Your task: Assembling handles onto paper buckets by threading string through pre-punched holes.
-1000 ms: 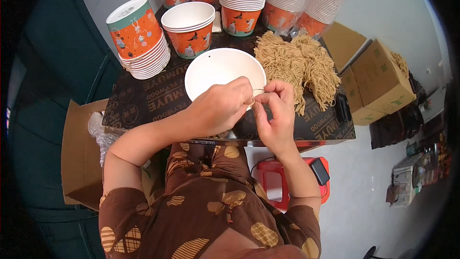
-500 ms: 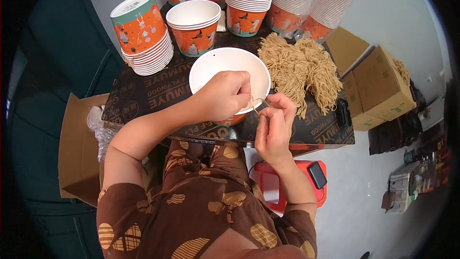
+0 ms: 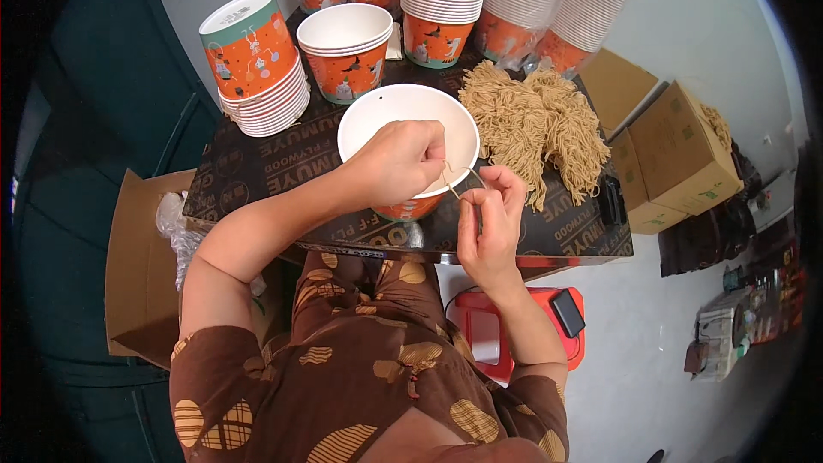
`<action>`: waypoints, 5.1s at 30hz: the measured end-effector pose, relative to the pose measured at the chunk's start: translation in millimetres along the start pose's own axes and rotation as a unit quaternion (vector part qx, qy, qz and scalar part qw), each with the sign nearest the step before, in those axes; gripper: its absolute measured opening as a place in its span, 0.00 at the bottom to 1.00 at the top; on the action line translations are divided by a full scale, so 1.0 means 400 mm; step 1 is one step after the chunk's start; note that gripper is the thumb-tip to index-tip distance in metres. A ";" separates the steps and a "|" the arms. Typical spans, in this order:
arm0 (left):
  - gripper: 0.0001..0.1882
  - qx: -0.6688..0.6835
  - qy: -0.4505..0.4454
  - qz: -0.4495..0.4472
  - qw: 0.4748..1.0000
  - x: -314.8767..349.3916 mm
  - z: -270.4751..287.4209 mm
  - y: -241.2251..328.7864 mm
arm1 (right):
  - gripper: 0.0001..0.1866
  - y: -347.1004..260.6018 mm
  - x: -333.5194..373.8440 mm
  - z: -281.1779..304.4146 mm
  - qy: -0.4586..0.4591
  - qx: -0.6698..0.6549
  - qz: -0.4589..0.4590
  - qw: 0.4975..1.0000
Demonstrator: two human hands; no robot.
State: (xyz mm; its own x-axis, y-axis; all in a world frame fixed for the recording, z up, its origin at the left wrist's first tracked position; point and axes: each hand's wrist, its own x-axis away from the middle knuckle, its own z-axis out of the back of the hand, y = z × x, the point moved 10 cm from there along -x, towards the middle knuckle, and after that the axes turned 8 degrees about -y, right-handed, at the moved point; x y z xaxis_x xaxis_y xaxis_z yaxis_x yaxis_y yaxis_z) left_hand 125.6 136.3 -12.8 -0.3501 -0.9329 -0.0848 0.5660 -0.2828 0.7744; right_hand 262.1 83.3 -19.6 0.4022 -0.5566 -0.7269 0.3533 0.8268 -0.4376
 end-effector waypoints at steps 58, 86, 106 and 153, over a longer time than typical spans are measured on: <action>0.06 -0.027 -0.041 -0.164 0.985 0.052 0.002 0.087 | 0.03 0.083 0.007 -0.048 0.071 -0.220 -0.156 0.960; 0.03 -0.067 0.008 -0.220 0.973 0.056 0.003 0.097 | 0.03 0.104 0.008 -0.048 0.104 -0.252 -0.139 0.952; 0.04 -0.079 0.017 -0.173 0.982 0.053 0.005 0.098 | 0.08 0.023 -0.015 -0.016 0.081 -0.130 -0.054 0.987; 0.04 -0.072 0.001 -0.185 0.980 0.069 -0.019 0.090 | 0.05 0.074 0.049 -0.008 0.029 -0.208 -0.177 0.962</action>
State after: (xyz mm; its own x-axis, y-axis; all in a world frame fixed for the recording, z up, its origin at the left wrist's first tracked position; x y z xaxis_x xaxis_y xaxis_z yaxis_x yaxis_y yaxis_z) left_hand 141.8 98.7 8.0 -0.5496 -0.7610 -0.3447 0.5002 -0.6302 0.5939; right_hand 278.0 97.1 -48.5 0.2666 -0.8131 -0.5175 0.0867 0.5550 -0.8273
